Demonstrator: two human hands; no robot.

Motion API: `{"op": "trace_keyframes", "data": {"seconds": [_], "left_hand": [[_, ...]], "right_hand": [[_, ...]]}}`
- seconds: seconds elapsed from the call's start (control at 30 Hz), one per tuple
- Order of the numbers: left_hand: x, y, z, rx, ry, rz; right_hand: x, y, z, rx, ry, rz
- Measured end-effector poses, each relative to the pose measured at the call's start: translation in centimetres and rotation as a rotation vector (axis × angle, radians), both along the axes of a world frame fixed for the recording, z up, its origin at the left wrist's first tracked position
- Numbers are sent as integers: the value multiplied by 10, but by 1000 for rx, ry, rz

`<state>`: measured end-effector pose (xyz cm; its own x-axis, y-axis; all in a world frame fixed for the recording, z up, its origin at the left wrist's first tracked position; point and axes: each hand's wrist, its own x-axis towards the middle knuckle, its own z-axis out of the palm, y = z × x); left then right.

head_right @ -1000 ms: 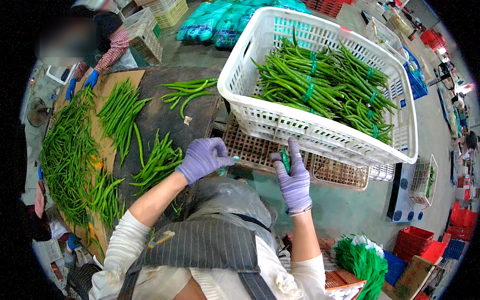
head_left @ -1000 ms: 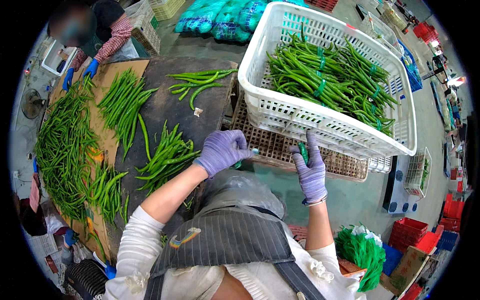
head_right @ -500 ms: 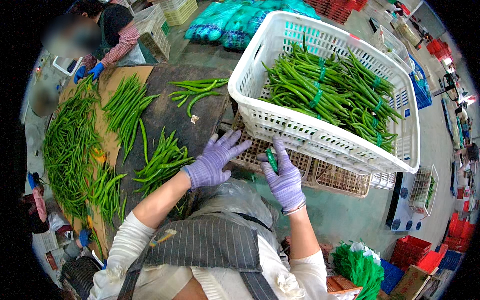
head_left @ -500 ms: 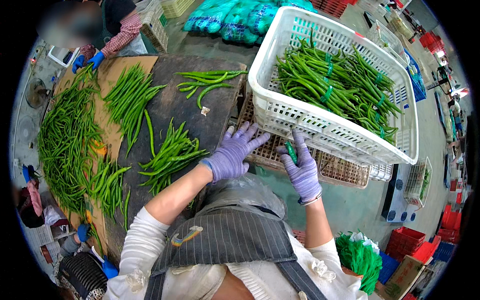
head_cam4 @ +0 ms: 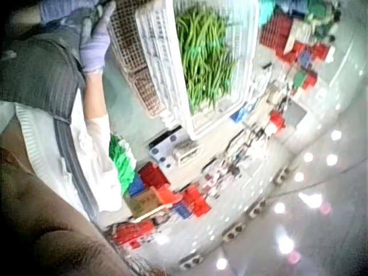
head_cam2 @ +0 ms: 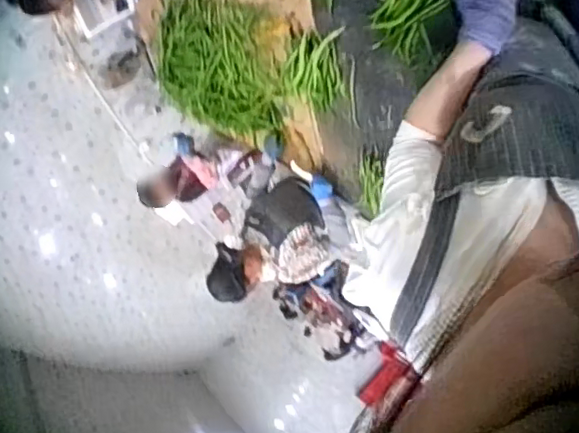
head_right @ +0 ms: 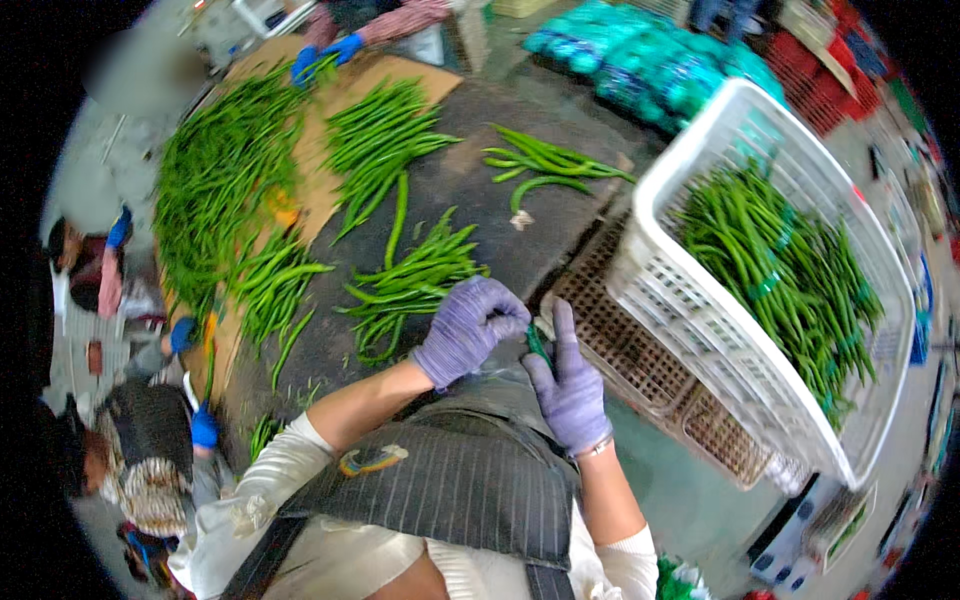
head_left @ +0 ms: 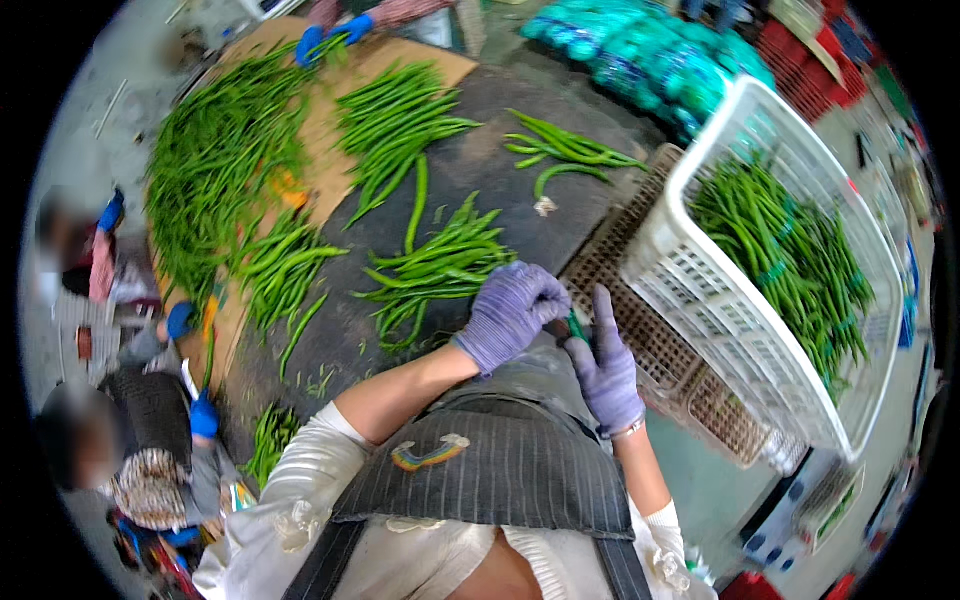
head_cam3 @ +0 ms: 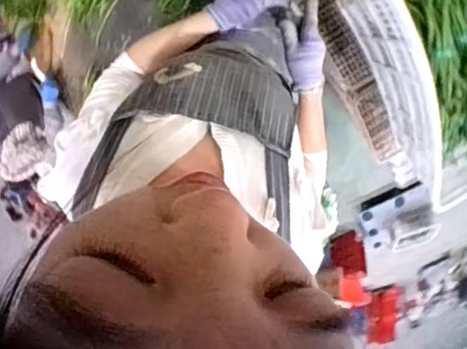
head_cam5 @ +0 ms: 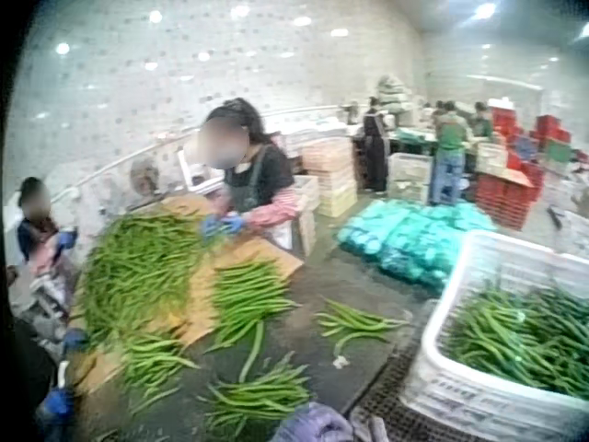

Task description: The person gathers green beans from a large pile on a table, aligns them into neat bundles, and secures them with green rubber bands. The person then places the finished bundles into a white plastic crate. The process is repeated continuously throughout the clip.

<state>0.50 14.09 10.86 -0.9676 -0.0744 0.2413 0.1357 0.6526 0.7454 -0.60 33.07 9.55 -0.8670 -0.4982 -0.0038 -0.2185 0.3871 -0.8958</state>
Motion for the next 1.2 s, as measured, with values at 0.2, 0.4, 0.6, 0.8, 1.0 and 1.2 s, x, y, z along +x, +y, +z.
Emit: {"op": "trace_keyframes", "data": {"seconds": [0.2, 0.4, 0.6, 0.8, 1.0, 1.2], "left_hand": [[22, -132, 24, -44, -104, 495], [-13, -206, -29, -333, -452, 358], [-41, -210, -64, -356, -682, 234], [-44, -217, -66, -266, -402, 304], [20, -170, -22, -526, -632, -99], [27, -144, -49, -600, -504, 157]], "right_hand": [[24, -29, -2, -269, -741, 312], [24, -75, -9, -234, -961, 349], [22, -99, -30, -296, -1107, 301], [19, -105, -28, -283, -1115, 294], [14, -103, -31, -279, -1129, 327], [12, -102, -42, -312, -1152, 349]]}}
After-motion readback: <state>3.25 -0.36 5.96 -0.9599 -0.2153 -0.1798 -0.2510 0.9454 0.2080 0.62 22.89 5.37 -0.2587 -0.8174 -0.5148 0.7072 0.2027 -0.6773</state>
